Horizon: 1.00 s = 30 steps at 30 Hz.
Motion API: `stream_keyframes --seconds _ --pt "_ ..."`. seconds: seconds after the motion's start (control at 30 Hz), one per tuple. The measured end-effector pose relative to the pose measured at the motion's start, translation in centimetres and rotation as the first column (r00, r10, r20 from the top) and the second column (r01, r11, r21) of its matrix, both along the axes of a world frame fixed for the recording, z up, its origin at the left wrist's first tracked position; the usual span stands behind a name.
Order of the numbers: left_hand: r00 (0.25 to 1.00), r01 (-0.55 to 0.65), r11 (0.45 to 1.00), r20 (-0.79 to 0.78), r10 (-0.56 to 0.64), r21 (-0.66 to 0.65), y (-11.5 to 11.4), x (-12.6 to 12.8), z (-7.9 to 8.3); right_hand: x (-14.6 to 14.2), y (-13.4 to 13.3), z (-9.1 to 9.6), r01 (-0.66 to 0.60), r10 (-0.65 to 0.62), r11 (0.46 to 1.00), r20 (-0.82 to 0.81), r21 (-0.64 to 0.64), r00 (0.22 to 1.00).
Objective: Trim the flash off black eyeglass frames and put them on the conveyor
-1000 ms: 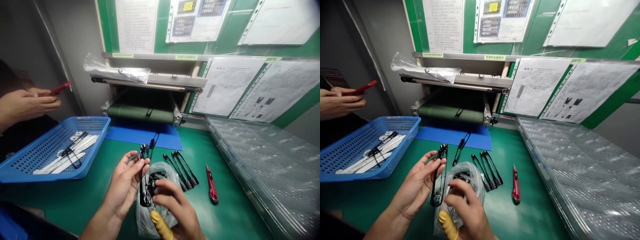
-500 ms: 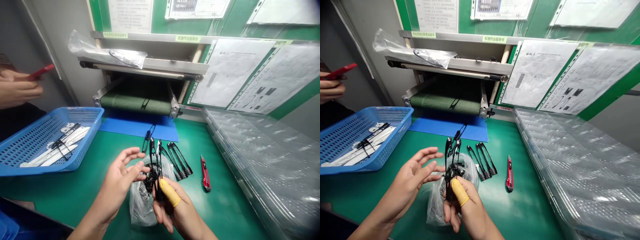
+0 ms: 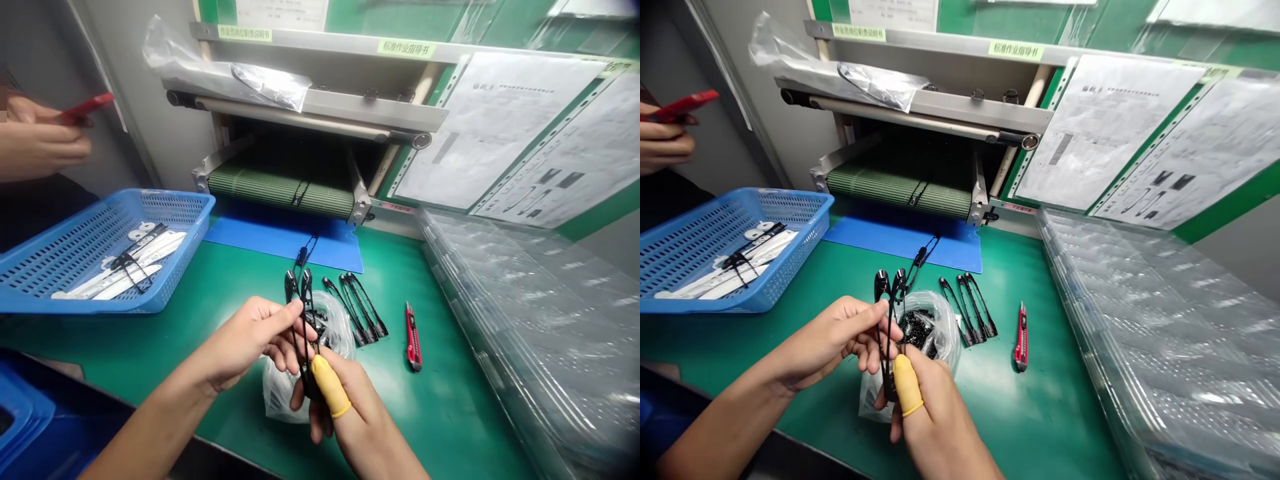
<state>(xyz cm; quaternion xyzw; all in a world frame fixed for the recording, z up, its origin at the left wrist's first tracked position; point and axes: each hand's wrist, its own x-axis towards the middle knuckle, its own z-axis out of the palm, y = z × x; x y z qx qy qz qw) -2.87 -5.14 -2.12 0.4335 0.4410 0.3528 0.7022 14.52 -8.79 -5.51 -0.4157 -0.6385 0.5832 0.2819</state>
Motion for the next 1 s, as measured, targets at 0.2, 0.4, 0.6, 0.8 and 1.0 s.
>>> stream_keyframes --seconds 0.2,0.4,0.6,0.8,1.0 --pt "0.997 0.003 0.996 -0.076 0.004 0.092 0.4 0.4 0.0 0.5 1.0 -0.5 0.097 -0.162 0.918 0.142 0.385 0.976" --pt "0.999 0.018 0.993 -0.045 -0.013 0.117 0.1 0.6 -0.3 0.6 0.8 0.7 0.024 -0.015 0.997 0.121 -0.077 0.993" --pt "1.000 0.012 0.999 -0.015 -0.011 0.046 -0.6 0.7 -0.1 0.9 0.7 1.2 -0.058 0.066 0.955 0.016 -0.290 0.998" --pt "0.990 -0.038 0.997 0.132 0.047 -0.065 -1.2 0.6 0.5 0.6 -0.3 0.3 -0.255 0.053 0.817 -0.372 -0.518 0.927" --pt "0.987 -0.011 0.995 0.156 0.026 -0.096 -2.1 0.6 1.2 -0.3 -2.3 1.5 -0.259 -0.081 0.695 -0.431 -0.670 0.899"
